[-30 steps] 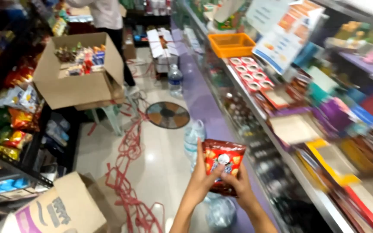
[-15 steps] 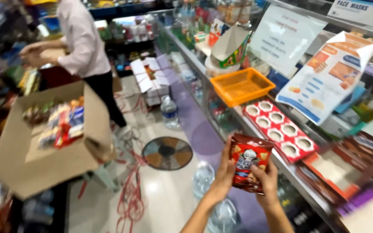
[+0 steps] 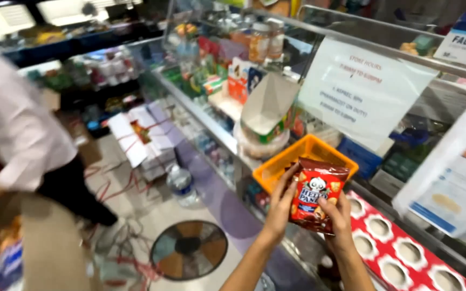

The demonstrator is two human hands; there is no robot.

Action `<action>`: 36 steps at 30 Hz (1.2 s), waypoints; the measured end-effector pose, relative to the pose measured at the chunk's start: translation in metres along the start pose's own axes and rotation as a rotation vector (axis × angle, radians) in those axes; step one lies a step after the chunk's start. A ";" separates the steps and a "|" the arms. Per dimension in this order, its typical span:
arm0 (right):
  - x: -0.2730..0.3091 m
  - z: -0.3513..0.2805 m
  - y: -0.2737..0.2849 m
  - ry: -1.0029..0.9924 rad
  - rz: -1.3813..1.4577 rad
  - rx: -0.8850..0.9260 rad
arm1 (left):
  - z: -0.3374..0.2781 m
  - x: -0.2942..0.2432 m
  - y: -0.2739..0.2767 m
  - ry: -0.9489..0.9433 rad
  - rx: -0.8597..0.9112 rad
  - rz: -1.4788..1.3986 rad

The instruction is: Organizing and restocking various snack items, including chocolates and candies, onto store shelves and into display containers.

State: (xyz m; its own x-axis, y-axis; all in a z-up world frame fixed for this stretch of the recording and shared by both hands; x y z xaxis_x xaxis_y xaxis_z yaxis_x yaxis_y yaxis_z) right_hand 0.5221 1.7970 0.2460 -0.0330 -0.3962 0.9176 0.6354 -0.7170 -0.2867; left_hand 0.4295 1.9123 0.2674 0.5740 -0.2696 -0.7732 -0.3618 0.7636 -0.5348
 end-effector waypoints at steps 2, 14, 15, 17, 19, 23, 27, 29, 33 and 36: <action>-0.005 0.027 -0.013 -0.038 -0.031 -0.045 | 0.040 0.003 0.021 0.067 0.017 -0.046; -0.059 0.135 -0.023 -0.014 -0.256 -0.401 | 0.235 0.041 0.081 0.200 0.397 -0.110; -0.050 0.146 -0.040 0.011 -0.291 -0.400 | 0.250 0.031 0.082 0.176 0.446 -0.101; -0.051 0.157 -0.043 0.028 -0.219 -0.467 | 0.277 0.023 0.093 0.179 0.485 -0.041; -0.051 0.164 -0.044 0.046 -0.150 -0.517 | 0.308 0.013 0.105 0.170 0.513 0.017; -0.052 0.158 -0.042 0.029 -0.264 -0.639 | 0.356 -0.002 0.144 0.031 0.400 0.023; -0.016 0.175 -0.069 0.107 -0.715 -0.656 | 0.378 -0.010 0.161 -0.070 0.331 -0.153; -0.008 0.194 -0.091 0.079 -0.716 -0.690 | 0.380 -0.006 0.165 -0.058 0.306 -0.199; -0.010 0.229 -0.099 0.135 -0.888 -0.658 | 0.382 0.003 0.171 -0.053 0.228 -0.268; -0.009 0.254 -0.088 0.084 -0.879 -0.682 | 0.383 0.001 0.179 -0.084 0.155 -0.241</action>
State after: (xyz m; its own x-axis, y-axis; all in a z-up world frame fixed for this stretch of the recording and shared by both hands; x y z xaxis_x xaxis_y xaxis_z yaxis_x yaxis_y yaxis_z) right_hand 0.6623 2.0089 0.3326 -0.3311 0.3849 0.8615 -0.1901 -0.9215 0.3387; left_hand 0.6471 2.2730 0.3014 0.6909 -0.4092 -0.5960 -0.0954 0.7656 -0.6362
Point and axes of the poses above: each hand's wrist, its own z-axis towards the middle knuckle, its own y-axis out of the back of the hand, x = y × z, the point moved 4 cm from there along z, towards the middle knuckle, and after that the axes turned 9 degrees about -z, right-handed, at the moved point
